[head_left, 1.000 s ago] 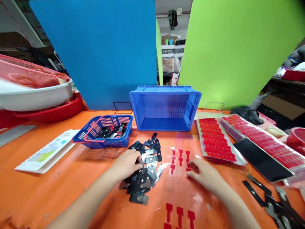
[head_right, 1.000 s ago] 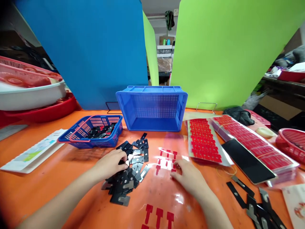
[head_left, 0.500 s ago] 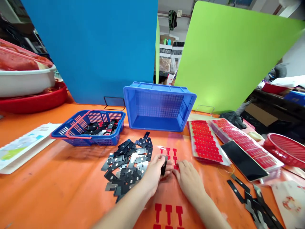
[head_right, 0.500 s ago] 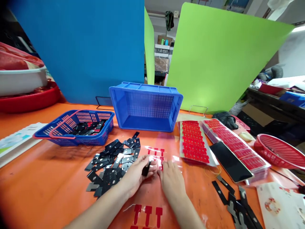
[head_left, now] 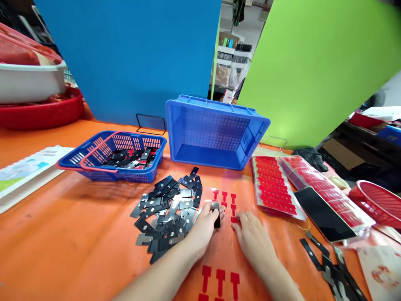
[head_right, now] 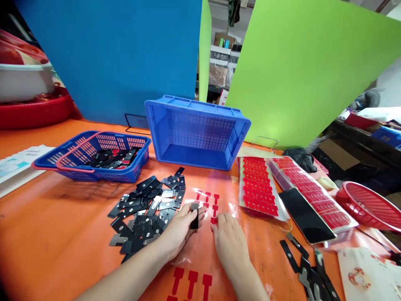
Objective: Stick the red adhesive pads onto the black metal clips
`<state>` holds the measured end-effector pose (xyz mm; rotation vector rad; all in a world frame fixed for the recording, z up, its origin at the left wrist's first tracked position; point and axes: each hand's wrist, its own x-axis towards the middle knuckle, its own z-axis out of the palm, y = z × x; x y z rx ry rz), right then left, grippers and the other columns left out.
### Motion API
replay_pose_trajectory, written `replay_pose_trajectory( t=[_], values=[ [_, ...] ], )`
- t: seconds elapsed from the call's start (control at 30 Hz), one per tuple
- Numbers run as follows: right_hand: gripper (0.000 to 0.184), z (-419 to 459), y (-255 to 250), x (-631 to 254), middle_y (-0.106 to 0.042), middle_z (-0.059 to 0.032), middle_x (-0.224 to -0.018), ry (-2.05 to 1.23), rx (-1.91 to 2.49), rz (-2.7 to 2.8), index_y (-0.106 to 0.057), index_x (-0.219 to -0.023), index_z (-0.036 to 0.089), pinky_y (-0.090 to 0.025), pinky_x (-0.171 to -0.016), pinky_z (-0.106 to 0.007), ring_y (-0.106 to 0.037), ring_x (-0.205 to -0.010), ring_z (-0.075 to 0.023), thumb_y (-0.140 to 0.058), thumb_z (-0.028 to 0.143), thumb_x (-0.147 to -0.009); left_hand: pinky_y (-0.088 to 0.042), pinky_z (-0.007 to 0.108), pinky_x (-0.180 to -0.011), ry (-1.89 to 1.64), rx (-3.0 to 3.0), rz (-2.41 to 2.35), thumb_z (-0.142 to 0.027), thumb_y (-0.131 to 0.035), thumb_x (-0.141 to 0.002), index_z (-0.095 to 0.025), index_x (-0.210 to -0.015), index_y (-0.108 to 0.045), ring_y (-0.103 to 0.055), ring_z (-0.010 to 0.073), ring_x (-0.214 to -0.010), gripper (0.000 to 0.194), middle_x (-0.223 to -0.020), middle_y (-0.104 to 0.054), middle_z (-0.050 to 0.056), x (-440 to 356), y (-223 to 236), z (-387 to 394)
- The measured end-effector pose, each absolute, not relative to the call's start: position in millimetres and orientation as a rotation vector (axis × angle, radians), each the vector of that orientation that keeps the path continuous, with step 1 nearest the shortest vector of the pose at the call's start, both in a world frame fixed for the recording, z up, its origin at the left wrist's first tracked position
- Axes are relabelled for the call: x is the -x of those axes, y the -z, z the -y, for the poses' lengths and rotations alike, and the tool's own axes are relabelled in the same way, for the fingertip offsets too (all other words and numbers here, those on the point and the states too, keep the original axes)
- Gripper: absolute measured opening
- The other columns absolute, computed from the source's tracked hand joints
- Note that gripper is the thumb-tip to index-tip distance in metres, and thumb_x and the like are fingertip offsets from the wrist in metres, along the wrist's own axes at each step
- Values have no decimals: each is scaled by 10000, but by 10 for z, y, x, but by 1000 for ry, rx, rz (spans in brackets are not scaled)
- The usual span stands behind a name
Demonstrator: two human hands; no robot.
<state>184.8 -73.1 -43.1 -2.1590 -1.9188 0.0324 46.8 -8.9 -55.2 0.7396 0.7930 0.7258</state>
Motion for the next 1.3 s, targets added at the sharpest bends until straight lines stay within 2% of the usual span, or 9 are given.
replay_pose_trajectory(
  t=[0.2,0.33,0.43,0.5,0.63,0.83,1.03,1.17,1.3],
  values=[
    [145,755,413,-1835,-566,-77,-846,-32,2175,1946,-524,-910,207,-381,-692,-329,-535,-810,-231,-439,226,-794,-410,293,-765,-768,-773,-853,-319,-454,-772,-216,-900,-481,-546,168,-870,166,-924,-573,43,-495,509,130],
    [127,736,418,-1862,-559,-59,-825,-107,2128,1961,-521,-875,210,-387,-710,-334,-531,-799,-218,-416,218,-804,-398,303,-784,-775,-795,-849,-311,-455,-766,-214,-893,-487,-547,171,-844,164,-891,-576,41,-496,472,137],
    [89,687,452,-1898,-551,-35,-770,-230,2131,1841,-491,-791,212,-405,-661,-309,-537,-748,-197,-408,239,-811,-392,297,-787,-772,-825,-830,-311,-450,-766,-219,-886,-490,-544,164,-826,157,-867,-575,29,-492,469,139],
    [127,664,461,-1913,-543,-21,-728,-269,2119,1794,-466,-727,213,-407,-639,-295,-537,-708,-180,-385,234,-823,-398,284,-764,-766,-835,-841,-308,-449,-765,-216,-887,-488,-540,163,-820,158,-881,-572,32,-495,472,137],
    [157,671,418,-1918,-539,-25,-720,-206,1941,1887,-469,-746,204,-409,-639,-280,-527,-696,-162,-344,205,-842,-401,270,-722,-759,-849,-862,-302,-445,-760,-207,-882,-480,-536,159,-778,160,-849,-566,33,-510,492,123],
    [121,700,309,-1913,-551,-44,-769,-109,1704,2000,-501,-796,203,-409,-670,-313,-511,-727,-178,-387,220,-834,-380,261,-682,-753,-904,-930,-260,-438,-745,-199,-845,-486,-509,151,-742,127,-750,-533,6,-518,515,128],
    [103,737,221,-1980,-534,-63,-859,-165,1609,1467,-499,-822,205,-398,-758,-370,-508,-853,-210,-449,295,-808,-367,229,-584,-755,-766,-826,-262,-473,-736,-179,-841,-464,-508,125,-677,135,-806,-557,39,-516,447,118],
    [121,709,265,-1948,-532,-46,-861,-447,1503,1295,-484,-847,205,-413,-774,-361,-520,-850,-192,-520,292,-770,-389,259,-642,-663,-604,-715,-220,-513,-710,-169,-922,-473,-538,141,-725,221,-850,-566,64,-479,356,125],
    [87,668,333,-1837,-521,-24,-792,-641,1444,1264,-488,-807,207,-456,-657,-299,-521,-760,-167,-527,271,-761,-389,240,-657,-607,-521,-536,17,-505,-554,-215,-1067,-453,-516,113,-714,566,-817,-547,10,-449,277,178]
  ],
)
